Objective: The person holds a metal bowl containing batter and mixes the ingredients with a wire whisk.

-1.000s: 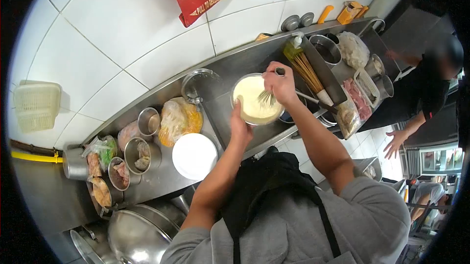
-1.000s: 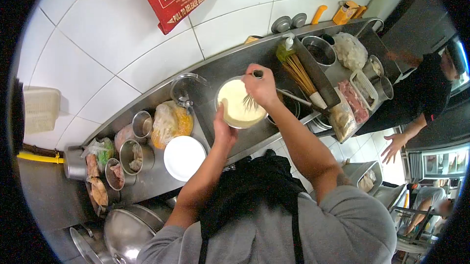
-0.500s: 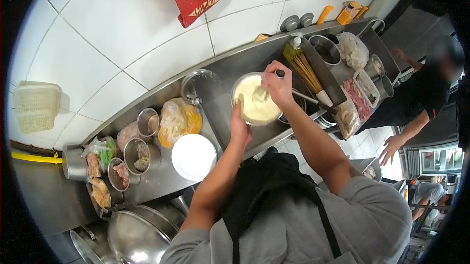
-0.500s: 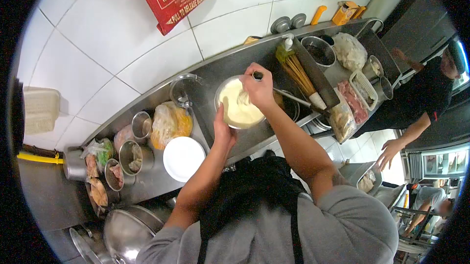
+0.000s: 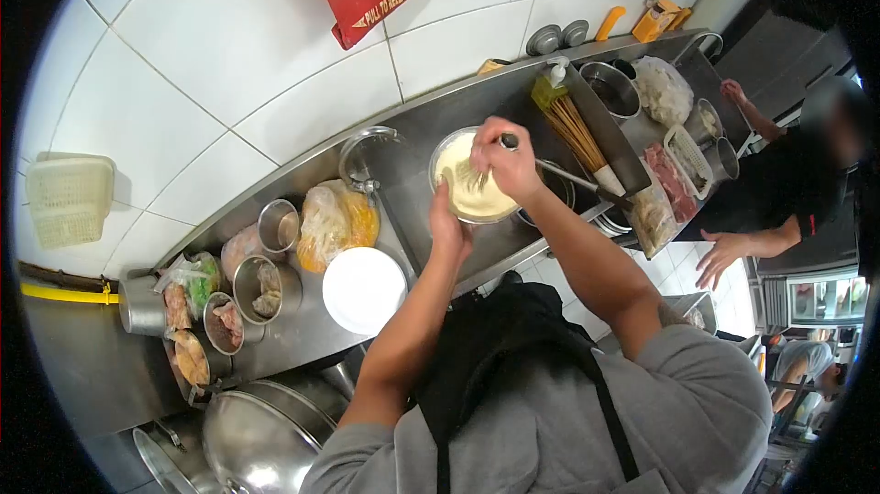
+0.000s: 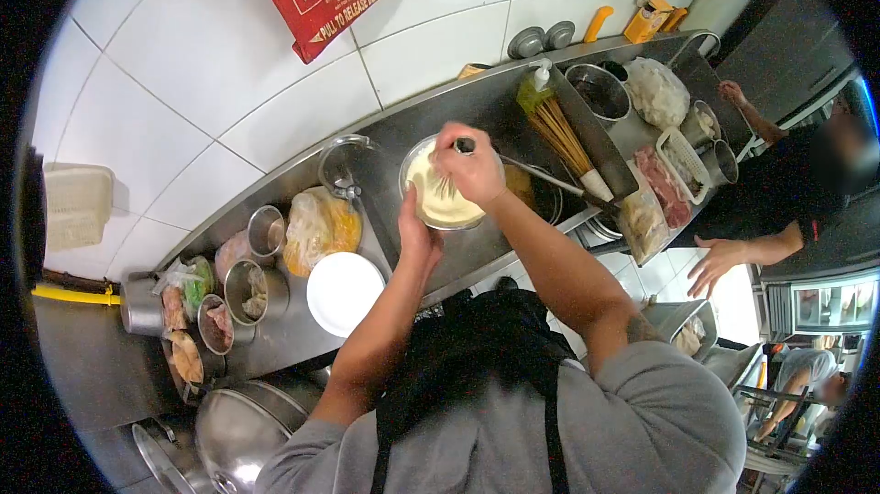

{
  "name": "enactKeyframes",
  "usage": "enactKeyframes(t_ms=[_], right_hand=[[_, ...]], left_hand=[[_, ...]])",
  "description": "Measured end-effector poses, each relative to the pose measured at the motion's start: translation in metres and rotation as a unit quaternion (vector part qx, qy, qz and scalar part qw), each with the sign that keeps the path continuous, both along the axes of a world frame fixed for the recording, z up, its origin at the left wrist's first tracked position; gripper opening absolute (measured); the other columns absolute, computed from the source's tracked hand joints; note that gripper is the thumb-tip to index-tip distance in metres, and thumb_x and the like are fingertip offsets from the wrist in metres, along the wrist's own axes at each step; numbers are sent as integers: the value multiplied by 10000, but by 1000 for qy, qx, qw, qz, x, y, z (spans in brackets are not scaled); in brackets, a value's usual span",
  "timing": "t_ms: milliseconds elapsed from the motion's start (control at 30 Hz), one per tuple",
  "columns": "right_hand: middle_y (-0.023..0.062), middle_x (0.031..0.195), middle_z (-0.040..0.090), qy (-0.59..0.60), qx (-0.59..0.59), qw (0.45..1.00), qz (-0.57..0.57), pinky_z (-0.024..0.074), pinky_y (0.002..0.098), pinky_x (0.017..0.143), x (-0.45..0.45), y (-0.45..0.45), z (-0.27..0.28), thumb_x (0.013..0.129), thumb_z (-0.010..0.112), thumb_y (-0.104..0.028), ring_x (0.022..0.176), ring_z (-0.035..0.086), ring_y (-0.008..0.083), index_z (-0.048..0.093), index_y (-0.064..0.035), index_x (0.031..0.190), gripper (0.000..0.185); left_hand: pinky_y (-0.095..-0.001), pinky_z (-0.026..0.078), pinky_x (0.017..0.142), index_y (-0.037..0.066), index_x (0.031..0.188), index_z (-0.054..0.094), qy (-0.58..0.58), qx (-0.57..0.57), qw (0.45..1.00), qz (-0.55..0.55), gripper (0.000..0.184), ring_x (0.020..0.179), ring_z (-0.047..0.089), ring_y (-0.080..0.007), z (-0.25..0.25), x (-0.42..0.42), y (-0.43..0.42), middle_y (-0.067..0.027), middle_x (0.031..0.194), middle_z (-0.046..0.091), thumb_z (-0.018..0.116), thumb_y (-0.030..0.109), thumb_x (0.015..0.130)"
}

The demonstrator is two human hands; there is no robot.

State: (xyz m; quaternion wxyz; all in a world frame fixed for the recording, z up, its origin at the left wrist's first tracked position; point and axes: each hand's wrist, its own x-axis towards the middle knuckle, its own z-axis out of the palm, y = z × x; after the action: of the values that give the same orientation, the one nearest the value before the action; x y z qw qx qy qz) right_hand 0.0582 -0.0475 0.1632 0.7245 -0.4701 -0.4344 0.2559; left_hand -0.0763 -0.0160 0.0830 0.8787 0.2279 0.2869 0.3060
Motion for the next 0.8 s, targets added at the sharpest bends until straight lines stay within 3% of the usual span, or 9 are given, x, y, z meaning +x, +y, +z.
enactKeyframes(t_ms=[67, 167, 267, 333, 400, 467, 600, 667, 800], right_hand=[[64, 692, 511, 177, -117, 970, 117, 406, 286, 539, 8, -8, 17, 790, 551, 113, 594, 502, 135, 503, 3, 749, 127], [65, 690, 523, -22, -34, 997, -64, 406, 283, 529, 10, 6, 2, 791, 558, 102, 569, 501, 125, 501, -5, 732, 134], [54, 689, 532, 148, -74, 974, 157, 402, 278, 527, 3, -6, 18, 799, 576, 73, 549, 481, 104, 502, -9, 720, 135], [64, 686, 543, -45, -55, 997, -41, 408, 288, 532, 9, -3, 20, 776, 573, 67, 538, 479, 116, 503, -10, 732, 113], [61, 684, 530, 32, 10, 997, -69, 405, 292, 532, 4, 8, 8, 769, 578, 75, 557, 476, 116, 502, -10, 748, 117], [63, 691, 514, 163, -25, 976, 141, 406, 285, 551, 3, -3, 10, 786, 589, 70, 582, 475, 116, 501, -9, 760, 121], [82, 717, 511, 46, -27, 997, -61, 413, 301, 542, 15, 0, 8, 822, 567, 71, 576, 489, 150, 497, -16, 765, 125], [67, 769, 531, 142, 14, 982, 124, 417, 291, 546, 10, -5, 8, 824, 596, 69, 597, 511, 148, 513, -30, 784, 135], [53, 791, 552, 112, -103, 986, 72, 447, 298, 596, 35, -16, 21, 827, 646, 14, 635, 540, 162, 546, -27, 824, 108]], left_hand=[[-404, 462, 1062, 48, 1432, 467, -33, -5, 999, -4, 516, 1252, 586, -238, 8, -5, 2, -107, 1391, 582, 410, 408, 1067], [-415, 459, 1068, 51, 1441, 460, -14, -8, 1000, -7, 528, 1258, 582, -251, 7, 0, -1, -116, 1398, 577, 412, 416, 1062], [-415, 486, 1026, 29, 1426, 459, -19, -7, 1000, 9, 524, 1229, 598, -258, 15, -2, 3, -120, 1377, 584, 432, 401, 1058], [-420, 464, 1062, 45, 1446, 456, -5, 22, 1000, 0, 546, 1266, 579, -261, 22, -6, 0, -120, 1418, 562, 425, 427, 1056], [-420, 450, 1080, 46, 1445, 455, 20, -19, 1000, 3, 543, 1287, 562, -263, 14, -5, -6, -120, 1417, 561, 401, 427, 1061], [-415, 437, 1092, 46, 1449, 451, -1, -30, 1000, -3, 546, 1296, 555, -266, 15, -5, 5, -121, 1422, 557, 410, 427, 1060], [-415, 458, 1072, 46, 1443, 454, 10, -6, 1000, -9, 539, 1264, 578, -268, 13, 0, -5, -126, 1417, 559, 423, 424, 1060], [-406, 446, 1082, 42, 1443, 452, -16, -1, 1000, -12, 550, 1271, 574, -263, 20, 3, -2, -127, 1410, 567, 415, 435, 1062], [-405, 468, 1045, 28, 1430, 449, -10, 1, 1000, -19, 539, 1245, 589, -261, 14, -4, -9, -130, 1385, 580, 432, 417, 1058]])
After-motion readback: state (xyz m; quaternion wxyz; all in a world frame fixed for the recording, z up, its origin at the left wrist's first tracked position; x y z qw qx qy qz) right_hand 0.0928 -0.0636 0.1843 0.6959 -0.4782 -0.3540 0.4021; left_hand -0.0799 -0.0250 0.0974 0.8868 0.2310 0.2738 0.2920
